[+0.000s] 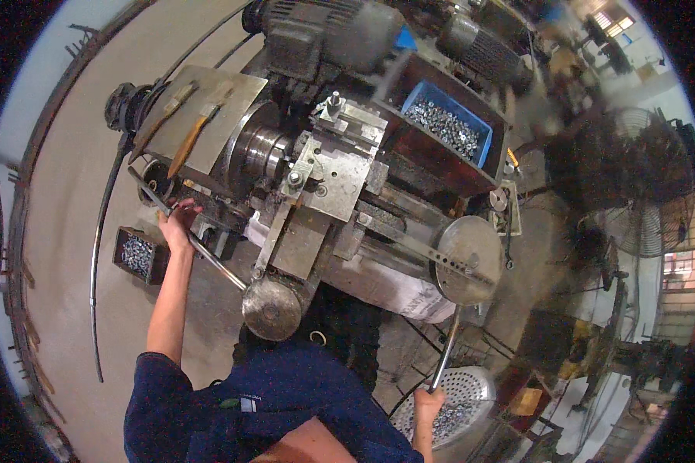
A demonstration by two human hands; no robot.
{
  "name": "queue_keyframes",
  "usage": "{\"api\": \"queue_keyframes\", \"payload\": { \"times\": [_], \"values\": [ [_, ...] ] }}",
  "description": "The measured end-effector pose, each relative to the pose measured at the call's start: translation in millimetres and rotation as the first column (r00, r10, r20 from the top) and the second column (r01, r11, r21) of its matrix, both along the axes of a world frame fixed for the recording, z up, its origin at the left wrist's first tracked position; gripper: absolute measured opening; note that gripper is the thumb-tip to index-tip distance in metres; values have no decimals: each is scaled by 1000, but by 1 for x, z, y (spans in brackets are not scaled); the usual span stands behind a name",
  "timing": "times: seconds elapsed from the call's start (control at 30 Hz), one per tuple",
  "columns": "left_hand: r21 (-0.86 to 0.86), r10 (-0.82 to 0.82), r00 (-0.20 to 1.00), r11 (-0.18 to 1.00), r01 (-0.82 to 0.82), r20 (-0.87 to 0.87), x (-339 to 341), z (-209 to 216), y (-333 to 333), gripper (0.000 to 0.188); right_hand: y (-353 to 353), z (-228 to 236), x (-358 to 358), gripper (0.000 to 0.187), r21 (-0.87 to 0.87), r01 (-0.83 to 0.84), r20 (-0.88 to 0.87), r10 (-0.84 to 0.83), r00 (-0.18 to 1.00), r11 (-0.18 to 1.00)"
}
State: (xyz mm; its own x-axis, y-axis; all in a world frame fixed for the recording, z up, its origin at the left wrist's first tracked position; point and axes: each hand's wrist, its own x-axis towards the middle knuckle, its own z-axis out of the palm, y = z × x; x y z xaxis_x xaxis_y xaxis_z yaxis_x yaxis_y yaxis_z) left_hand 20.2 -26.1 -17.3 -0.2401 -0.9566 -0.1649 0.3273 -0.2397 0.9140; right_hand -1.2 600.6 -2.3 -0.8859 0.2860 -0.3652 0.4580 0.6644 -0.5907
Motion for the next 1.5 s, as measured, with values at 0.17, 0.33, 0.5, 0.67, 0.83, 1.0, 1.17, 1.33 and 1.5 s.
{"api": "queue_keyframes", "payload": {
  "times": [0.17,0.33,0.5,0.67,0.83,1.0,1.17,1.33,1.5],
  "values": [
    [71,-175,951,984,163,254,19,16,-2,22,-11,57,-43,54,305,-450,210,401,892,840],
    [-130,-262,746,897,422,612,50,56,23,36,-111,123,-133,52,296,-546,-417,620,664,784],
    [-453,328,356,301,839,875,33,114,84,25,-286,142,-174,58,270,-926,-649,761,28,264],
    [-623,57,678,457,635,733,-42,131,118,33,-368,112,-196,54,354,-909,-689,719,-96,218],
    [-662,111,671,341,668,734,-87,127,129,38,-377,97,-205,52,336,-922,-709,696,-116,190],
    [-720,156,719,344,603,677,-105,111,130,35,-379,95,-206,52,340,-922,-732,667,-139,182],
    [-775,189,770,349,527,609,-109,103,132,29,-380,92,-201,51,353,-912,-739,660,-133,211],
    [-788,163,796,351,505,583,-109,102,130,27,-383,93,-200,51,359,-911,-726,675,-135,205],
    [-781,128,801,353,515,585,-109,104,129,27,-385,98,-197,50,357,-910,-724,679,-126,211]
  ]
}}
